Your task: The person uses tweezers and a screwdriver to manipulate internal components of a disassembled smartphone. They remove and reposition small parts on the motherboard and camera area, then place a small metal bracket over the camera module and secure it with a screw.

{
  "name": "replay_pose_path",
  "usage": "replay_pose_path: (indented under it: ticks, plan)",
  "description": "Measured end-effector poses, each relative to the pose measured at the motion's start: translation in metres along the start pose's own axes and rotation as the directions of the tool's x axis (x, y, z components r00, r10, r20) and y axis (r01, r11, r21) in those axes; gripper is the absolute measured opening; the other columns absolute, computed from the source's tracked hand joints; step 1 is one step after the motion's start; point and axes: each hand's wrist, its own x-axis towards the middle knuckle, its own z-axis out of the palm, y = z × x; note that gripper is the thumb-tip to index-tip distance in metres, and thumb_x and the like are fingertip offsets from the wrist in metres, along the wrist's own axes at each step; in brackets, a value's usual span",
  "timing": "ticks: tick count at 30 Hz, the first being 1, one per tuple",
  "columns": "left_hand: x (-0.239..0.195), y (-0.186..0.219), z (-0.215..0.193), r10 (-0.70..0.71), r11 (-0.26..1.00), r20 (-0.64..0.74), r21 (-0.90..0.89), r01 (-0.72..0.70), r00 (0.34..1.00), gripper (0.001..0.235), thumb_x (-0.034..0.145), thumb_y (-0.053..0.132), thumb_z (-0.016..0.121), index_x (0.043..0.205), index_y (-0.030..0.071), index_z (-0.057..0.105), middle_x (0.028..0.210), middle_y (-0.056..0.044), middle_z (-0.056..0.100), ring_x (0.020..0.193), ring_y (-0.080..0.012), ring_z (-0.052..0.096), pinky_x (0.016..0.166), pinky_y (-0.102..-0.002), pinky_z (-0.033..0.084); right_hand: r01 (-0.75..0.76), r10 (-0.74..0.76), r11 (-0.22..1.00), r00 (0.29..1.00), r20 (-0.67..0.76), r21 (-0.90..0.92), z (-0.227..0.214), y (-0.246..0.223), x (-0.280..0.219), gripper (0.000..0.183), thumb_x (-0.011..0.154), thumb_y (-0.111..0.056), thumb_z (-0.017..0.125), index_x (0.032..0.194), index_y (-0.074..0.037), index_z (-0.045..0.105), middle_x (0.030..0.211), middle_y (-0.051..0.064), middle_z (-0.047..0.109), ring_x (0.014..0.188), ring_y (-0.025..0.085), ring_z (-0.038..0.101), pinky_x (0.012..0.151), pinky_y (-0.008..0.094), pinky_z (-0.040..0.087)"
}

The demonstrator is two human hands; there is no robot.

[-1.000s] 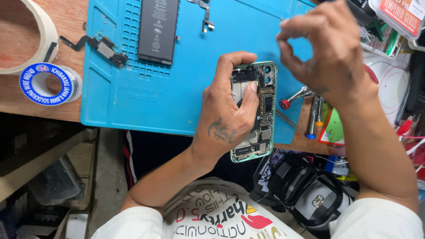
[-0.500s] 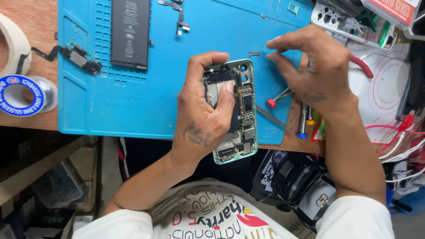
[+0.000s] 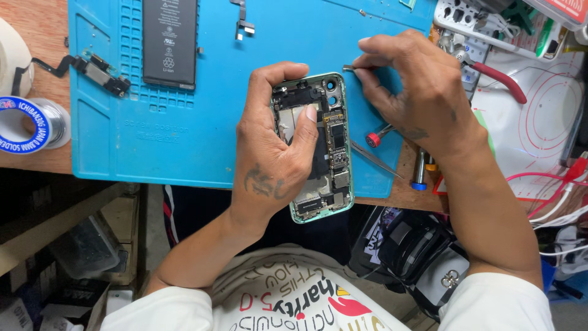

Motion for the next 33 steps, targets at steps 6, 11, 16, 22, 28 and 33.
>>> replay_pose_path:
  ticks: [6, 11, 16, 22, 28, 33]
  plan:
    - [0.0, 0.0, -0.002, -0.026, 0.999, 0.024, -0.02, 0.027, 0.999, 0.032, 0.105, 0.0, 0.058, 0.136, 0.003, 0.051, 0.115, -0.008, 0.066, 0.098, -0.0102, 0.069, 0.084, -0.027, 0.061, 0.051, -0.044, 0.995, 0.996, -0.083, 0.08, -0.017, -0.009, 0.004, 0.044, 0.093, 0.015, 0.082, 0.124, 0.005, 0.051, 0.101, 0.016, 0.074, 0.092, 0.026, 0.072, 0.08, 0.035, 0.057]
    - [0.0, -0.001, -0.003, 0.019, 1.0, 0.041, 0.017, -0.02, 0.999, 0.033, 0.109, 0.0, 0.058, 0.14, 0.006, 0.051, 0.12, -0.008, 0.069, 0.101, -0.0104, 0.072, 0.086, -0.026, 0.062, 0.032, -0.013, 0.977, 0.996, -0.09, 0.213, -0.005, -0.024, -0.001, 0.042, 0.087, 0.013, 0.081, 0.115, 0.005, 0.052, 0.094, 0.019, 0.073, 0.089, 0.027, 0.073, 0.073, 0.033, 0.059]
    - [0.001, 0.001, -0.001, 0.002, 1.0, 0.054, 0.003, -0.003, 0.999, 0.034, 0.109, -0.002, 0.057, 0.141, 0.011, 0.058, 0.121, -0.005, 0.074, 0.101, -0.0101, 0.075, 0.091, -0.026, 0.064, -0.028, 0.059, 0.964, 0.992, -0.112, 0.264, -0.001, -0.024, -0.005, 0.037, 0.092, 0.013, 0.078, 0.117, 0.005, 0.052, 0.096, 0.019, 0.071, 0.092, 0.026, 0.072, 0.076, 0.03, 0.06]
    - [0.002, 0.005, 0.0, 0.024, 0.999, 0.033, 0.023, -0.025, 0.999, 0.037, 0.104, -0.003, 0.055, 0.138, 0.009, 0.058, 0.124, -0.007, 0.071, 0.105, -0.0126, 0.072, 0.094, -0.028, 0.061, -0.227, 0.263, 0.877, 0.964, -0.029, 0.423, -0.003, -0.024, -0.014, 0.03, 0.091, 0.02, 0.066, 0.119, 0.009, 0.063, 0.103, 0.021, 0.06, 0.086, 0.023, 0.066, 0.069, 0.028, 0.058]
    - [0.0, 0.001, -0.001, 0.004, 1.0, 0.038, 0.003, -0.004, 0.999, 0.034, 0.108, -0.002, 0.056, 0.141, 0.008, 0.058, 0.127, -0.008, 0.072, 0.107, -0.0125, 0.075, 0.098, -0.028, 0.063, -0.363, 0.381, 0.754, 0.921, 0.087, 0.547, -0.01, -0.032, -0.008, 0.02, 0.092, 0.014, 0.071, 0.109, 0.003, 0.069, 0.102, 0.014, 0.066, 0.089, 0.017, 0.071, 0.07, 0.023, 0.059]
    - [-0.002, -0.003, 0.0, 0.01, 1.0, 0.034, -0.003, -0.01, 0.999, 0.031, 0.108, -0.002, 0.056, 0.139, 0.007, 0.057, 0.128, -0.009, 0.072, 0.11, -0.0136, 0.075, 0.1, -0.029, 0.063, -0.287, 0.275, 0.904, 0.958, 0.083, 0.316, -0.016, -0.038, 0.0, 0.018, 0.091, 0.015, 0.075, 0.106, 0.006, 0.072, 0.097, 0.019, 0.072, 0.085, 0.02, 0.073, 0.071, 0.027, 0.06]
